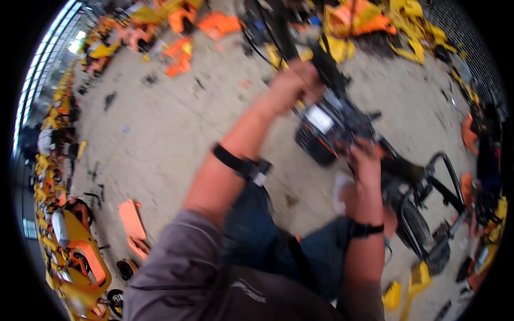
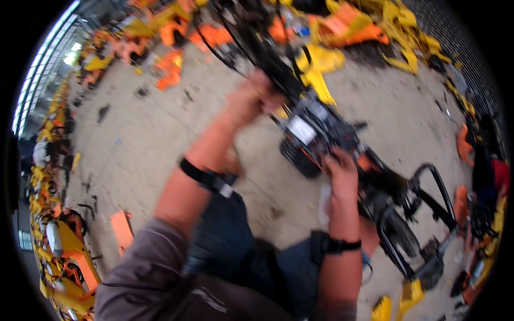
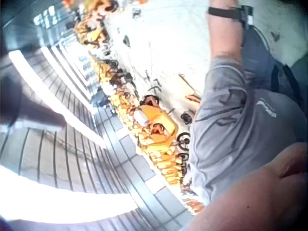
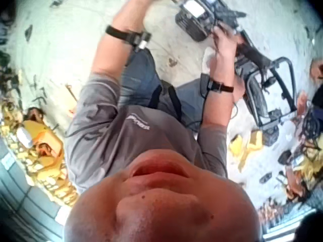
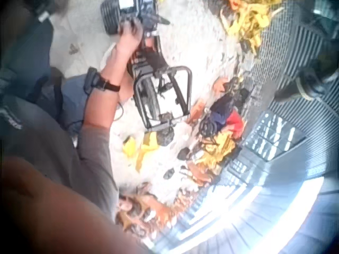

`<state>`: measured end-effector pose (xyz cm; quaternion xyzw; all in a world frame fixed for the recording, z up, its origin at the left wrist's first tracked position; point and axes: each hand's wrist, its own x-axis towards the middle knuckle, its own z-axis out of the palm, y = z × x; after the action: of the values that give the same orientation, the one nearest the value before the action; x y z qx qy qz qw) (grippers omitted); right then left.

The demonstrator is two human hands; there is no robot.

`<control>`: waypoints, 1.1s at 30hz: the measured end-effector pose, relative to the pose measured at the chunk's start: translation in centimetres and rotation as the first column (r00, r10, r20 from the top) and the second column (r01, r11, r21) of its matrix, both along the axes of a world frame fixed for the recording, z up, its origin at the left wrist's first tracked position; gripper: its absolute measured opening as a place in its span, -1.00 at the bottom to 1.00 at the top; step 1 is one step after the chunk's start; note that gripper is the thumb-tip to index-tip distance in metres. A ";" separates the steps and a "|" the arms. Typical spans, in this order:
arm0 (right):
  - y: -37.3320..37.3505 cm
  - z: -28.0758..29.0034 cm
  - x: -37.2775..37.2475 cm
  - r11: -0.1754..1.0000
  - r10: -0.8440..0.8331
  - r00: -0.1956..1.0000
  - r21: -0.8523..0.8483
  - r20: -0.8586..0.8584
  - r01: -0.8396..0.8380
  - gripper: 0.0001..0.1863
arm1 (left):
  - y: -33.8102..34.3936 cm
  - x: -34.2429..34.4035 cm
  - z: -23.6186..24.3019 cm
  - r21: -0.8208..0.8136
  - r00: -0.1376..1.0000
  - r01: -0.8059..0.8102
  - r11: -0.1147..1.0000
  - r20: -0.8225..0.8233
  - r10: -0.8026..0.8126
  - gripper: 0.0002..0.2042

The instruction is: The person assembles a handlebar bracket on a motorcycle by hand and with a power drill. The person aligns the two halves of the bracket around the handlebar and inserts a screw, then uses a power drill to tighten it.

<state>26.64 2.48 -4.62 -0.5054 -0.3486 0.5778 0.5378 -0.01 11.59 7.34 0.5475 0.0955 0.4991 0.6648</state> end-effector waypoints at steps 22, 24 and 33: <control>-0.2 3.8 -0.5 0.998 0.006 0.999 -0.063 0.047 -0.003 -0.67 | -1.0 -1.0 -1.7 0.168 0.981 0.101 0.981 0.145 -0.126 -0.24; -0.2 3.5 -0.6 0.998 -0.008 0.999 -0.069 0.040 0.010 -0.69 | -1.4 -0.8 -1.6 0.153 0.980 0.105 0.983 0.155 -0.129 -0.25; -0.6 3.0 -1.1 0.995 -0.030 0.999 -0.091 0.023 0.032 -0.69 | -1.9 -1.2 -1.8 0.274 0.994 -0.060 0.960 0.104 0.033 -0.34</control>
<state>25.50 1.84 -1.57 -0.5410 -0.3196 0.5793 0.5193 -1.19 9.67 5.53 0.6073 0.0045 0.5496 0.5737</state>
